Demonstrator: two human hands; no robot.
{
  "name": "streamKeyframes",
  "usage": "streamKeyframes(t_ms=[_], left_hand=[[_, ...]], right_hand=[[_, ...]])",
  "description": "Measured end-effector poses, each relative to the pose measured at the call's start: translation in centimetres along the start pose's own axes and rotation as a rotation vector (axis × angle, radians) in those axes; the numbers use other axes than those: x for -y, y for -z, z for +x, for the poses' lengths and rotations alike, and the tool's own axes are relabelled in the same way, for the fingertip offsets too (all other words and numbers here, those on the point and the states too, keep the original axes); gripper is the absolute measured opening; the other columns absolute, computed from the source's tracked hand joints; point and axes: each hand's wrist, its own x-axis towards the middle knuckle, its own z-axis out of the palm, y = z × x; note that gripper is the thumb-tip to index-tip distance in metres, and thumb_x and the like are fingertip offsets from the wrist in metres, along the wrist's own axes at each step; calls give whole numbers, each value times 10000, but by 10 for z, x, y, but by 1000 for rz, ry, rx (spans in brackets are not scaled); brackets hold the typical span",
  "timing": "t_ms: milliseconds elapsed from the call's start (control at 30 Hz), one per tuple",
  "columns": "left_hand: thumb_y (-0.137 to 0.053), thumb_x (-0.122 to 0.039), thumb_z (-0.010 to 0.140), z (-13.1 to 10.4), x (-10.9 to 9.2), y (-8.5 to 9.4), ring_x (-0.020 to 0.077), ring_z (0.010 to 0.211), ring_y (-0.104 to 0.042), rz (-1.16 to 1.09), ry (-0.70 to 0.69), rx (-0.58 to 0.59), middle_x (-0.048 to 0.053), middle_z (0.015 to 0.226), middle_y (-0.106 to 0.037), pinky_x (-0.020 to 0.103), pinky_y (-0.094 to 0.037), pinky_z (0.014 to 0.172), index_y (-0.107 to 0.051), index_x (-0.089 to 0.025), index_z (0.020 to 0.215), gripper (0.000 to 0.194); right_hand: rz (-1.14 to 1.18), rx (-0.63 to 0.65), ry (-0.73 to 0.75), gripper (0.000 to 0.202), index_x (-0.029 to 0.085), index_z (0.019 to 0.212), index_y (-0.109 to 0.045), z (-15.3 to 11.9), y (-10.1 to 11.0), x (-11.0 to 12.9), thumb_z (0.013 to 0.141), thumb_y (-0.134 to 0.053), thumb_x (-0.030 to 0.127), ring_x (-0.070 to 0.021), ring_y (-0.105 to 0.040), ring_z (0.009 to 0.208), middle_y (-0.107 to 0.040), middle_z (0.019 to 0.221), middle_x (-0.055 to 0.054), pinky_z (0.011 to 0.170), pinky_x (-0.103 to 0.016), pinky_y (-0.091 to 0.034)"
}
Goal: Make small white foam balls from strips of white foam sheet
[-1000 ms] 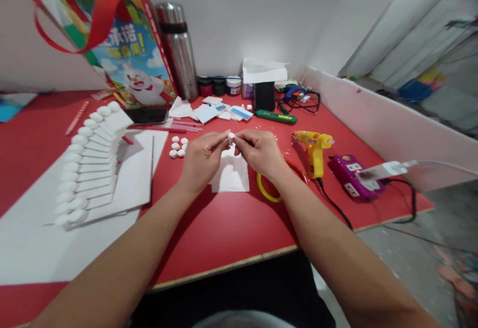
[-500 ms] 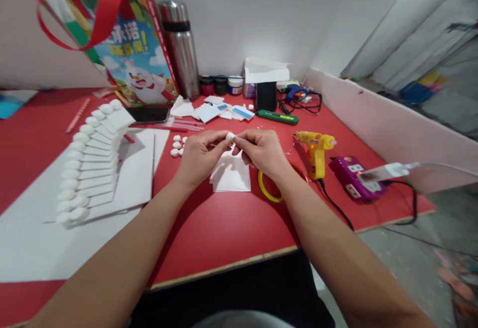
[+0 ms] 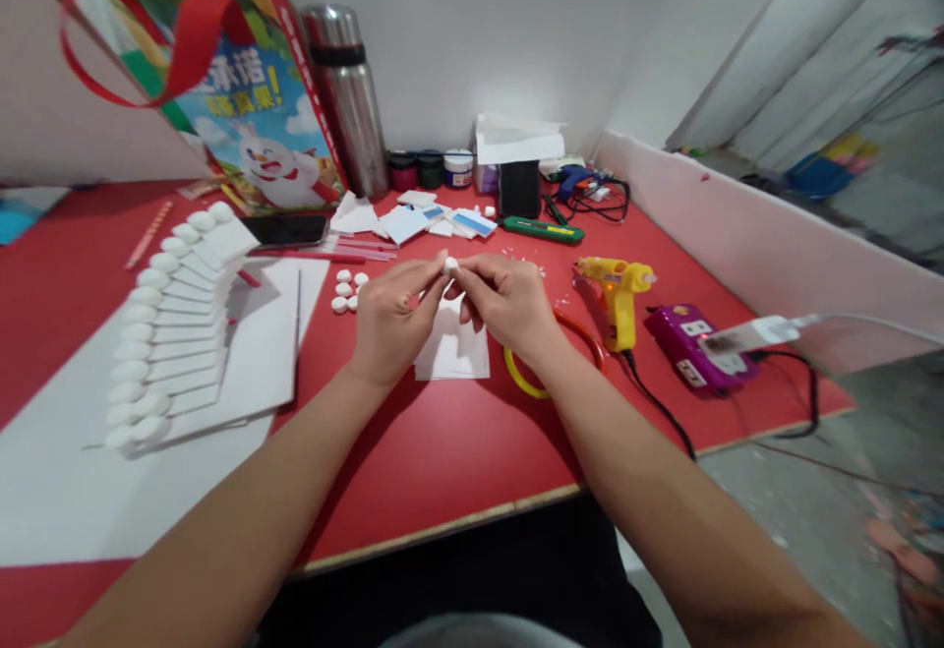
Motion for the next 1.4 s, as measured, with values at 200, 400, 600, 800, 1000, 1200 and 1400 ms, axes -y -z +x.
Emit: streamKeyframes(t_ms=[200, 400, 600, 800, 1000, 1200, 1400], left_hand=[[-734, -322, 879, 7, 4, 5, 200, 910, -701, -369, 137, 8, 51, 978, -771, 346, -550, 860, -808, -244, 1014, 172], [-812, -282, 808, 13, 7, 11, 174, 822, -707, -611, 247, 72, 40, 876, -755, 314, -567, 787, -794, -216, 947, 155], [-800, -270, 816, 13, 2, 11, 159, 777, -666, -543, 203, 101, 40, 853, -714, 311, -543, 742, -794, -206, 989, 184], [-703, -259, 897, 11, 3, 10, 153, 760, -605, -287, 73, 140, 39, 840, -651, 307, -476, 691, -791, -219, 1071, 199], [-683, -301, 905, 11, 1, 13, 146, 732, -616, -310, 150, 179, 41, 845, -673, 291, -500, 686, -794, -196, 1053, 212], [-712, -369, 885, 12, 3, 12, 161, 754, -666, -354, 263, 208, 47, 825, -746, 275, -532, 702, -799, -173, 997, 242], [-626, -349, 951, 11, 13, 14, 193, 817, -705, -171, 51, 204, 64, 903, -774, 329, -544, 786, -790, -196, 1071, 254]], right_hand=[[65, 24, 153, 242, 182, 1009, -792, 5, 10, -2, 924, -665, 370, -85, -642, 536, -713, 793, -17, 492, -202, -541], [294, 52, 82, 224, 180, 953, -808, 5, 10, 5, 853, -750, 371, -92, -648, 533, -721, 746, -6, 490, -213, -553], [669, 149, -250, 210, 145, 845, -792, 7, 14, 4, 739, -837, 321, -79, -596, 500, -740, 727, -35, 420, -184, -467], [901, 193, -610, 59, 108, 749, -718, 12, 18, 0, 759, -751, 156, -22, -445, 431, -691, 667, -20, 353, -117, -345], [911, 176, -653, 47, 94, 742, -714, 12, 17, 2, 763, -728, 134, -16, -430, 418, -670, 636, -10, 348, -110, -342], [434, 103, -247, 275, 130, 793, -745, 7, 10, 0, 780, -785, 402, -79, -568, 471, -715, 712, -37, 417, -196, -472], [17, 112, 54, 314, 165, 935, -749, 5, 6, -4, 940, -622, 452, -99, -639, 531, -709, 764, -26, 492, -214, -523]])
